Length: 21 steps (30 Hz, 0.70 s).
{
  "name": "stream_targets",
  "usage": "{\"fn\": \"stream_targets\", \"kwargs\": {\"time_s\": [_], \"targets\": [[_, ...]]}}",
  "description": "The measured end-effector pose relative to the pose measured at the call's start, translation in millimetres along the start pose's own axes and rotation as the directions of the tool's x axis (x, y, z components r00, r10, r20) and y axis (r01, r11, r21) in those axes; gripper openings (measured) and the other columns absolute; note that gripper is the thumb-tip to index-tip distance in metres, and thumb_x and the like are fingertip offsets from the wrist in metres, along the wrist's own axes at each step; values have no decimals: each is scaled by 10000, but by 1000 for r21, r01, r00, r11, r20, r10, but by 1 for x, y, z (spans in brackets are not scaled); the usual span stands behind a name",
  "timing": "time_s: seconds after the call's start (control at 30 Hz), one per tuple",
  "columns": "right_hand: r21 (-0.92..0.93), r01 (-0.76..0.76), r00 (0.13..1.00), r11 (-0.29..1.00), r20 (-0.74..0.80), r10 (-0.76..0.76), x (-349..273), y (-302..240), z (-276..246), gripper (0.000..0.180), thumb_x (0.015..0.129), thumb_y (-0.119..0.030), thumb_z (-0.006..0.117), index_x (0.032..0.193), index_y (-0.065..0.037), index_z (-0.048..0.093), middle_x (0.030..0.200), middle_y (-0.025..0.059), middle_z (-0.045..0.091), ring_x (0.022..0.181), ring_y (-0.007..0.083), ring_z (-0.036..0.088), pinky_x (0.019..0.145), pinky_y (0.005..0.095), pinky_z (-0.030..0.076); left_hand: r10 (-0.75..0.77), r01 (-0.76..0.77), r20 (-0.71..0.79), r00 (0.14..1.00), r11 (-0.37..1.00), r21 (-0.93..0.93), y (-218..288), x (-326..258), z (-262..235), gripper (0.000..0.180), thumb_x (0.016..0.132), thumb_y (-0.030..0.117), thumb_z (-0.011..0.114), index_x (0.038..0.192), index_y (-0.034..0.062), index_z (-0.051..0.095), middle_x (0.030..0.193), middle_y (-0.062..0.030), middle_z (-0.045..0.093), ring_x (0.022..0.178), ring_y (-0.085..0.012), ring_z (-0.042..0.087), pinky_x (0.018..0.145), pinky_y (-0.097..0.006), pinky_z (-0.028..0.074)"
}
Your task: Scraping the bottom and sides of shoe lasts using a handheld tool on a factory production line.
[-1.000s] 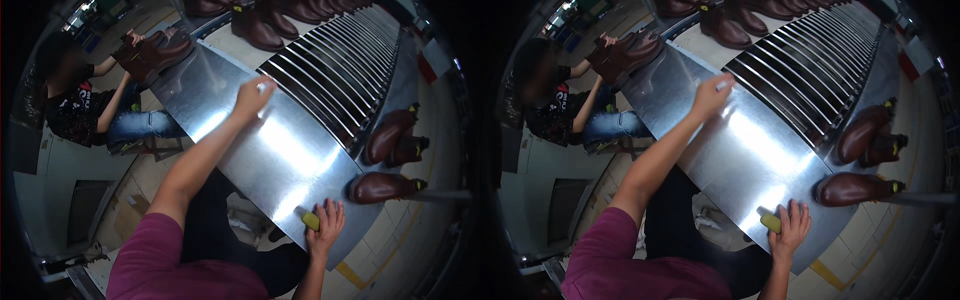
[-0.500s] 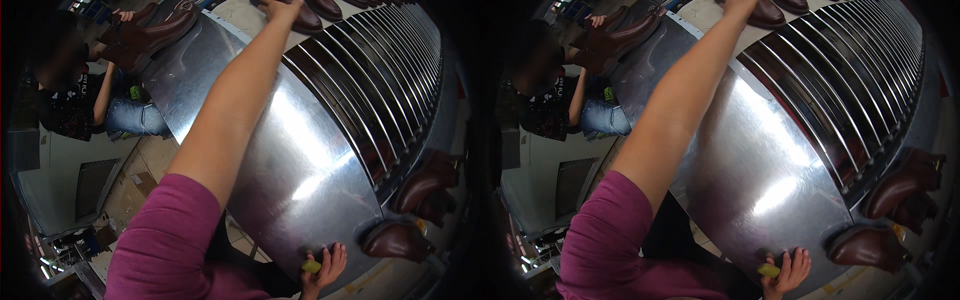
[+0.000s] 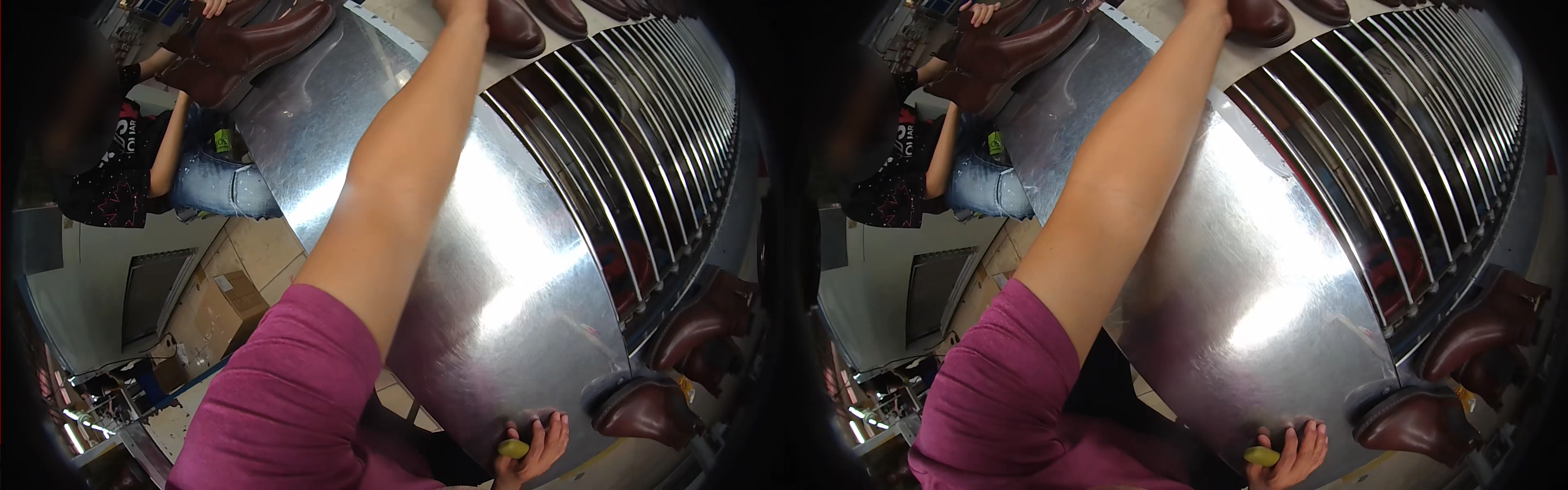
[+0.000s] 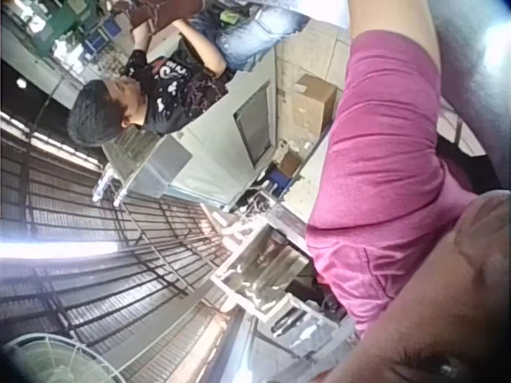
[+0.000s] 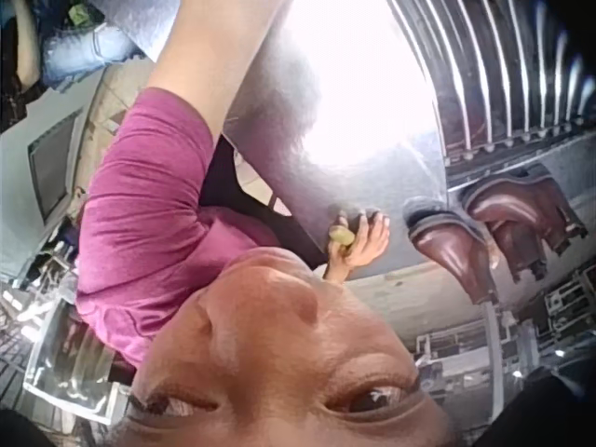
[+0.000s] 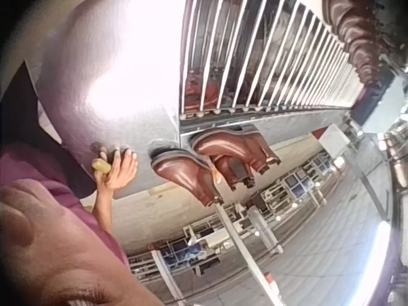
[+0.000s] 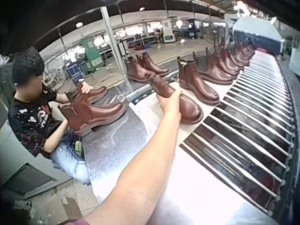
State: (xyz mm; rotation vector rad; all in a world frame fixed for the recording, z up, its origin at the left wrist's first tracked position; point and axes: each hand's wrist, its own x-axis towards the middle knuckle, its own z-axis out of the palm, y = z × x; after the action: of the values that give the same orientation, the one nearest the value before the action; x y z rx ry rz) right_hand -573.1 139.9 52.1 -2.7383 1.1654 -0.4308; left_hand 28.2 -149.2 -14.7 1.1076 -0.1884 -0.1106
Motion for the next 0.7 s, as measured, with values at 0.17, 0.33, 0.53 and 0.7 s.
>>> {"fn": "stream_targets", "kwargs": {"time_s": [0.17, 0.33, 0.53, 0.7], "targets": [[57, -9, 1000, 998, 2, 9, -11, 4, 7, 351, 902, -319, 751, 1090, -34, 669, 1321, 224, 640, 1268, 446, 575, 1071, 573, 412, -332, 558, 536, 776, 758, -338, 57, 1, -76, 633, 871, 238, 768, 1428, 168, 476, 1244, -115, 650, 1064, -314, 672, 916, -467, 581], [7, -18, 997, 1000, -79, 18, -23, 13, 4, 330, 849, -205, 752, 1112, -24, 668, 1347, 196, 637, 1285, 425, 570, 1079, 532, 409, -264, 501, 473, 840, 712, -492, 150, -176, -106, 630, 888, 461, 735, 1352, 66, 574, 1202, -110, 681, 1089, -259, 667, 966, -403, 545], [48, -14, 994, 999, -108, 19, -24, 7, 4, 343, 774, -115, 705, 1110, -46, 678, 1335, 168, 647, 1289, 387, 581, 1084, 502, 412, -545, 691, 491, 680, 700, -180, 235, -281, -245, 952, 873, 679, 596, 1500, -17, 428, 1380, -281, 579, 1208, -389, 629, 1012, -496, 523], [65, 10, 982, 998, -189, 2, -33, 12, 8, 383, 728, -113, 704, 1101, -32, 683, 1276, 170, 658, 1238, 385, 596, 1057, 504, 422, -594, 676, 466, 655, 737, -10, 278, -340, -341, 786, 875, 397, 651, 1500, -16, 414, 1402, -214, 566, 1252, -341, 593, 1078, -466, 473]]}}
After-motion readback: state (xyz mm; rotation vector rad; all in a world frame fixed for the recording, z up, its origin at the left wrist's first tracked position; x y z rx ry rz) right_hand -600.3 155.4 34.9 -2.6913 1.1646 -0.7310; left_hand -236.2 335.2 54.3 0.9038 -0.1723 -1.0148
